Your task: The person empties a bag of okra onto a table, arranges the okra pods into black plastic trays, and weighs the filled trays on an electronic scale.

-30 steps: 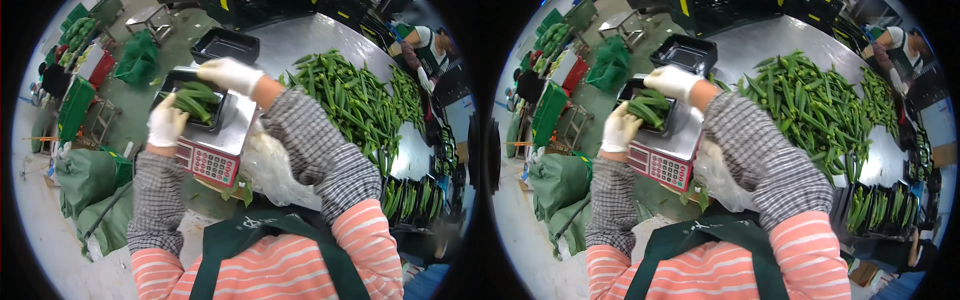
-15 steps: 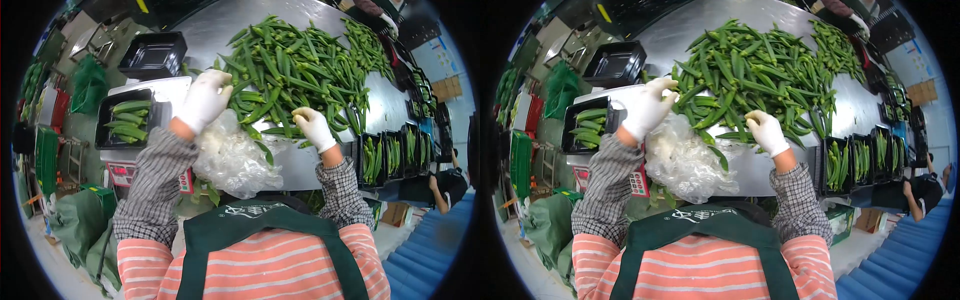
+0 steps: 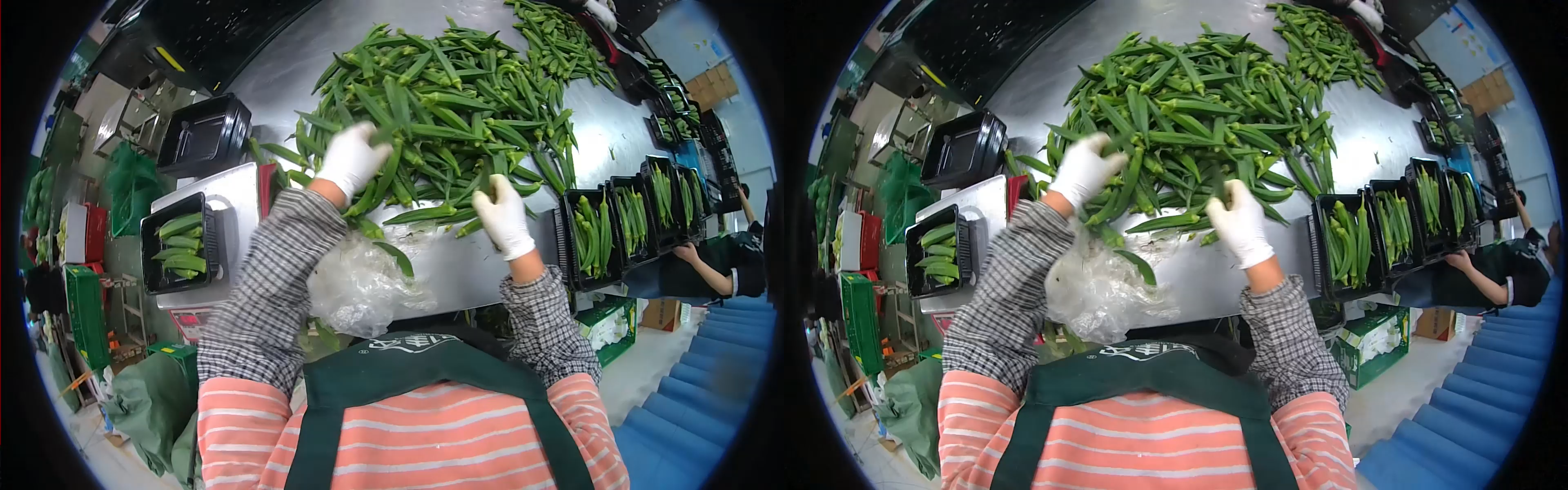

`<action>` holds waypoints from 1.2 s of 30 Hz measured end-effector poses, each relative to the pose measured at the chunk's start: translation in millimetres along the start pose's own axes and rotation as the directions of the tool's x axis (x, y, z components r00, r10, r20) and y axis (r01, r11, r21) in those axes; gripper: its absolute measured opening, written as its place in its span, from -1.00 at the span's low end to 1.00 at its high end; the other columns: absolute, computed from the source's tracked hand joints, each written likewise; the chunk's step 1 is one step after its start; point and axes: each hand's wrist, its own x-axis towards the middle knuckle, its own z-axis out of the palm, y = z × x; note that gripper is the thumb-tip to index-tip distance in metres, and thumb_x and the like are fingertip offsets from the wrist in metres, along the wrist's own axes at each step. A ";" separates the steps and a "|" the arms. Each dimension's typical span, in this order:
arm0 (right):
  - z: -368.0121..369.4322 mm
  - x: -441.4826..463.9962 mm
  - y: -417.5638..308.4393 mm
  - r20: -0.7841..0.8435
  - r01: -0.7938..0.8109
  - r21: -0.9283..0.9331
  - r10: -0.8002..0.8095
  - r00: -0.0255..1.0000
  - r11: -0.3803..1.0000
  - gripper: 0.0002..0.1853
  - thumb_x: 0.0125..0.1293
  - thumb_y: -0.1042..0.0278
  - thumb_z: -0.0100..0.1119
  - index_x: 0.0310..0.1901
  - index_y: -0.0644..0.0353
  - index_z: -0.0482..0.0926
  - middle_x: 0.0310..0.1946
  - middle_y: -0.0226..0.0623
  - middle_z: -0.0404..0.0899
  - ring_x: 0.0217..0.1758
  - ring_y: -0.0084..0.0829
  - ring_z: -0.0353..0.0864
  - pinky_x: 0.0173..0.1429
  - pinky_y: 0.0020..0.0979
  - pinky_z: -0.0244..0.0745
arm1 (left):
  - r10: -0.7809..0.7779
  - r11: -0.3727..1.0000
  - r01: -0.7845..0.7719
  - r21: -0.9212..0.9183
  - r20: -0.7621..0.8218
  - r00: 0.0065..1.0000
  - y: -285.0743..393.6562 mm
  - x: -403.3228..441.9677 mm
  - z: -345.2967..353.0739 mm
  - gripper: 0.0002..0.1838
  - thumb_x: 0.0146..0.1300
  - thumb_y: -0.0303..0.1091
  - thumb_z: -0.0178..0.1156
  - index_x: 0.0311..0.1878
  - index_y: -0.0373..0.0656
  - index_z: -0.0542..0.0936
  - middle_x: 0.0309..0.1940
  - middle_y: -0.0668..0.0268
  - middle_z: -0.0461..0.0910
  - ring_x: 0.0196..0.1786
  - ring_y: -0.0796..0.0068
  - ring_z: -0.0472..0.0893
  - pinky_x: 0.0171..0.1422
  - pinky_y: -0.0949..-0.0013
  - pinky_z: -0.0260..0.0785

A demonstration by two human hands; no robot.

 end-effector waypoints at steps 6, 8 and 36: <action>-4.3 27.7 -17.2 -0.125 0.383 -0.281 -0.429 0.895 0.880 -0.75 0.00 0.51 0.08 -0.21 0.19 0.50 -0.27 -0.14 0.48 -0.19 -0.09 0.51 -0.13 -0.20 0.45 | -0.191 0.960 0.146 0.238 0.178 0.965 -0.6 -18.6 43.1 -0.66 0.01 -0.19 0.23 -0.20 -0.21 0.56 -0.21 -0.01 0.58 -0.09 0.06 0.56 0.06 0.17 0.39; 9.6 46.4 -31.7 -0.070 0.490 -0.374 -0.551 0.832 0.787 -0.76 0.01 0.49 0.11 -0.22 0.15 0.52 -0.27 -0.20 0.49 -0.19 -0.17 0.52 -0.13 -0.22 0.47 | -0.216 0.955 0.159 0.250 0.219 0.952 12.6 -28.9 7.7 -0.68 -0.05 -0.21 0.21 -0.24 -0.21 0.57 -0.22 -0.01 0.58 -0.10 0.05 0.57 0.04 0.18 0.40; 3.0 157.1 -28.9 0.172 0.343 -0.610 -0.302 0.937 0.715 -0.62 0.04 0.31 0.26 -0.08 0.13 0.44 -0.17 -0.17 0.48 -0.05 -0.16 0.49 0.01 -0.19 0.44 | -0.381 0.913 0.346 -0.218 -0.150 0.912 15.5 76.0 66.2 -0.48 -0.04 -0.37 0.38 -0.03 -0.40 0.44 -0.19 0.11 0.59 -0.25 0.33 0.61 -0.10 0.38 0.46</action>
